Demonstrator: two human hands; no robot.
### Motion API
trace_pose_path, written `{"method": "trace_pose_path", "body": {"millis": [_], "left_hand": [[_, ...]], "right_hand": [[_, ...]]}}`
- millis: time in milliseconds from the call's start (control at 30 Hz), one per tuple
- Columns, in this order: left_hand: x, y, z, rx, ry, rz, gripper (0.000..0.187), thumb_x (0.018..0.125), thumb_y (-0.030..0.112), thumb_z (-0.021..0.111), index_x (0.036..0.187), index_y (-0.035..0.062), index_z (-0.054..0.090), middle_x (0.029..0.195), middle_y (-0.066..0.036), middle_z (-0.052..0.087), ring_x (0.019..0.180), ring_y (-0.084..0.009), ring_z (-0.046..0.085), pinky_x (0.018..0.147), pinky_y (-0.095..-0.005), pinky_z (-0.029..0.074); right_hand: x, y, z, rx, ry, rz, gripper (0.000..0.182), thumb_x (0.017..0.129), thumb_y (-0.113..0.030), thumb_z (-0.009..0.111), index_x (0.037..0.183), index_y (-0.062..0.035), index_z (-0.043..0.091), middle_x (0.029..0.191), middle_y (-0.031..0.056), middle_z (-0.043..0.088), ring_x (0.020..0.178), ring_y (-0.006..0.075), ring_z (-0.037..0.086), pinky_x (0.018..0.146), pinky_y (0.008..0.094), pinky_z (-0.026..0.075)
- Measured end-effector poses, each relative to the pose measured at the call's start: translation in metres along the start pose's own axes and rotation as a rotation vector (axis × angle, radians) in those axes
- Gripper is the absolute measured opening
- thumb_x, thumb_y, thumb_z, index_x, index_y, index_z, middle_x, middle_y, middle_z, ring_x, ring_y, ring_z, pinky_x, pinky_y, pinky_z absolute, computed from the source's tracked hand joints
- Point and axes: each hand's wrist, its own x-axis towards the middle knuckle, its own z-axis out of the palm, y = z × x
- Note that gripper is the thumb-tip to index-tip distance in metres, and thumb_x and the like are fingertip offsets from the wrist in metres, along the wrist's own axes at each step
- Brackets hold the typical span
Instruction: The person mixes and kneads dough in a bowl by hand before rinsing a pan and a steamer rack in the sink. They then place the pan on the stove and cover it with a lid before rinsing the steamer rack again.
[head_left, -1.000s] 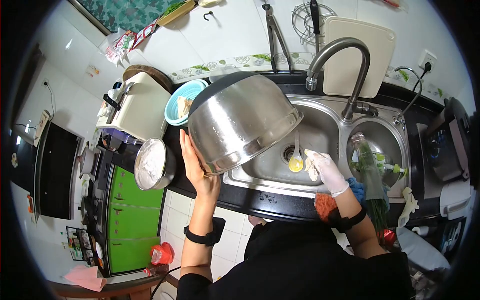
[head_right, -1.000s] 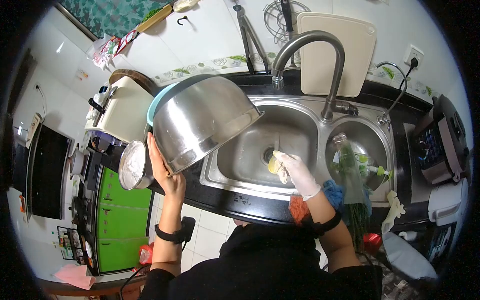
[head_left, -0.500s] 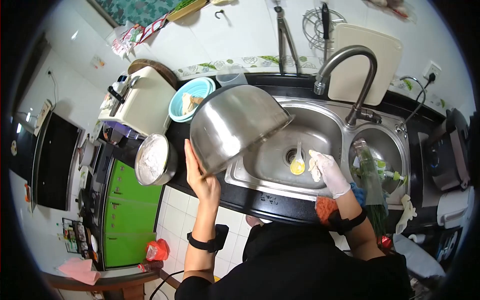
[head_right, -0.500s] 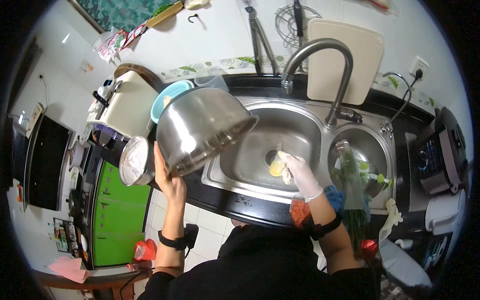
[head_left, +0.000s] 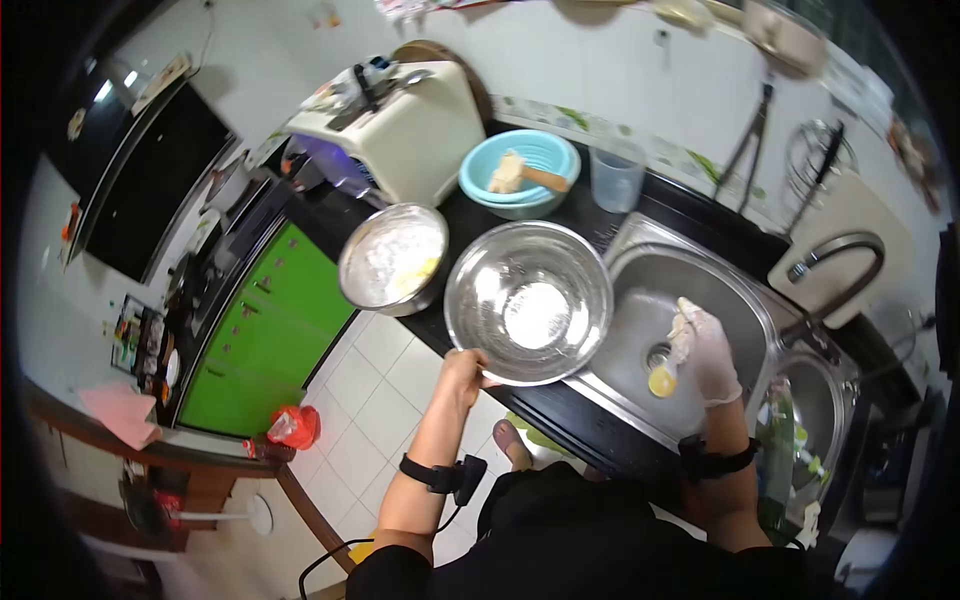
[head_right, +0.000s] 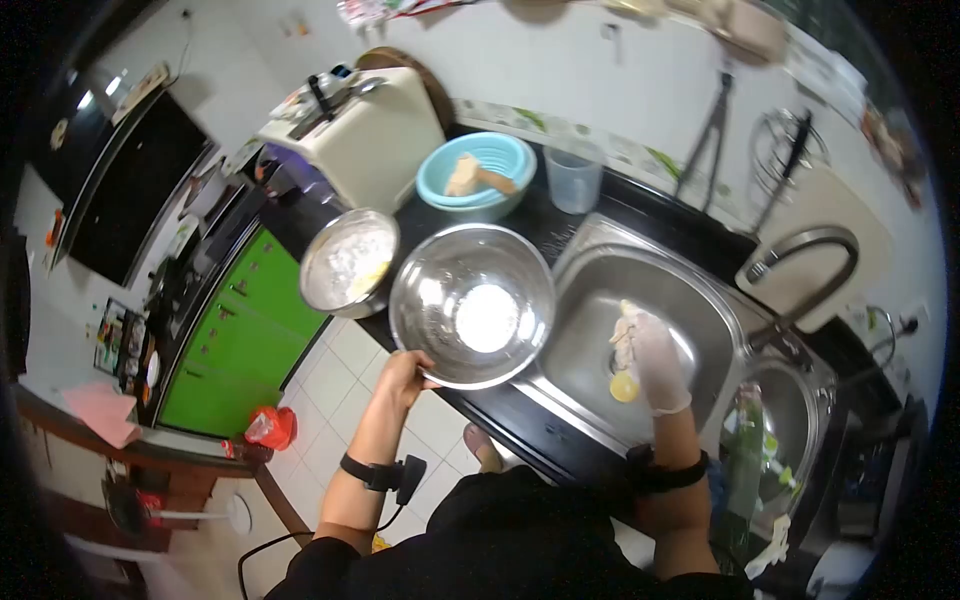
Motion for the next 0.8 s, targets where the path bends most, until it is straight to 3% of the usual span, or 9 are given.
{"method": "trace_pose_path", "body": {"millis": [233, 367, 400, 433, 567, 633, 667, 733, 800], "left_hand": [[0.017, 0.028, -0.024, -0.078, -0.156, -0.147, 0.03, 0.07, -0.005, 0.042, 0.097, -0.0176, 0.045, 0.092, -0.022, 0.054, 0.069, -0.0318, 0.061, 0.053, -0.0373, 0.057], [0.019, 0.034, -0.04, 0.076, -0.265, -0.187, 0.056, 0.078, 0.017, 0.059, 0.115, -0.0155, 0.033, 0.109, -0.027, 0.047, 0.075, -0.031, 0.061, 0.056, -0.034, 0.057], [0.025, 0.03, -0.048, 0.107, -0.295, -0.226, 0.085, 0.073, 0.04, 0.065, 0.128, -0.0076, 0.022, 0.125, -0.023, 0.035, 0.095, -0.0318, 0.056, 0.061, -0.032, 0.055], [0.032, 0.038, -0.061, 0.095, -0.302, -0.221, 0.085, 0.073, 0.04, 0.065, 0.128, -0.0076, 0.022, 0.125, -0.023, 0.035, 0.095, -0.0318, 0.056, 0.061, -0.032, 0.055], [0.063, 0.073, -0.119, -0.39, -0.05, -0.25, 0.104, 0.066, 0.053, 0.067, 0.135, 0.0034, 0.008, 0.128, -0.023, 0.029, 0.114, -0.0396, 0.038, 0.075, -0.0457, 0.05], [0.078, 0.09, -0.129, -0.527, 0.055, -0.282, 0.086, 0.072, 0.041, 0.064, 0.132, -0.0006, 0.018, 0.125, -0.024, 0.033, 0.108, -0.0424, 0.044, 0.077, -0.0489, 0.049], [0.092, 0.088, -0.137, -0.557, -0.082, -0.204, 0.072, 0.075, 0.03, 0.06, 0.127, -0.0047, 0.024, 0.122, -0.025, 0.037, 0.103, -0.0414, 0.048, 0.078, -0.0504, 0.049], [0.1, 0.096, -0.138, -0.604, -0.176, -0.118, 0.049, 0.071, -0.002, 0.045, 0.117, -0.0101, 0.033, 0.11, -0.024, 0.049, 0.098, -0.041, 0.053, 0.077, -0.052, 0.049], [0.109, 0.089, -0.14, -0.628, -0.189, -0.123, 0.049, 0.069, -0.005, 0.043, 0.117, -0.0103, 0.034, 0.111, -0.023, 0.049, 0.098, -0.0401, 0.053, 0.078, -0.0506, 0.049]], "right_hand": [[0.077, -0.05, 0.149, -0.368, -0.284, -0.187, 0.03, 0.089, -0.023, 0.042, 0.074, -0.0011, 0.055, 0.061, 0.0018, 0.052, 0.049, 0.0071, 0.045, 0.045, 0.0201, 0.034], [0.122, -0.04, 0.252, -0.628, -0.521, -0.249, 0.034, 0.088, -0.022, 0.046, 0.062, -0.0025, 0.056, 0.051, 0.0011, 0.05, 0.044, 0.0065, 0.044, 0.045, 0.0187, 0.034], [0.131, -0.035, 0.276, -0.647, -0.597, -0.115, 0.032, 0.087, -0.022, 0.048, 0.064, -0.0013, 0.057, 0.049, 0.0006, 0.049, 0.041, 0.0067, 0.043, 0.043, 0.0186, 0.034], [0.136, -0.032, 0.297, -0.76, -0.646, -0.037, 0.032, 0.087, -0.023, 0.05, 0.064, -0.0007, 0.058, 0.047, 0.0, 0.048, 0.04, 0.0066, 0.043, 0.041, 0.0193, 0.034], [0.179, 0.007, 0.354, -1.238, -0.935, -0.056, 0.033, 0.077, -0.032, 0.06, 0.075, 0.0011, 0.061, 0.057, 0.0073, 0.057, 0.05, 0.0151, 0.055, 0.049, 0.0262, 0.043], [0.193, 0.032, 0.378, -1.419, -1.045, -0.232, 0.039, 0.072, -0.036, 0.063, 0.084, 0.0012, 0.061, 0.066, 0.0117, 0.059, 0.061, 0.0208, 0.058, 0.058, 0.0303, 0.045], [0.2, 0.045, 0.388, -1.584, -1.15, -0.421, 0.047, 0.068, -0.039, 0.066, 0.093, 0.0013, 0.06, 0.075, 0.016, 0.062, 0.072, 0.0265, 0.061, 0.066, 0.0344, 0.047], [0.209, 0.074, 0.404, -1.65, -1.279, -0.378, 0.058, 0.064, -0.041, 0.068, 0.104, -0.0012, 0.054, 0.086, 0.019, 0.06, 0.083, 0.0298, 0.058, 0.075, 0.036, 0.044], [0.215, 0.101, 0.41, -1.714, -1.404, -0.337, 0.072, 0.059, -0.043, 0.07, 0.116, -0.0037, 0.049, 0.096, 0.022, 0.058, 0.095, 0.033, 0.056, 0.083, 0.0375, 0.042]]}}
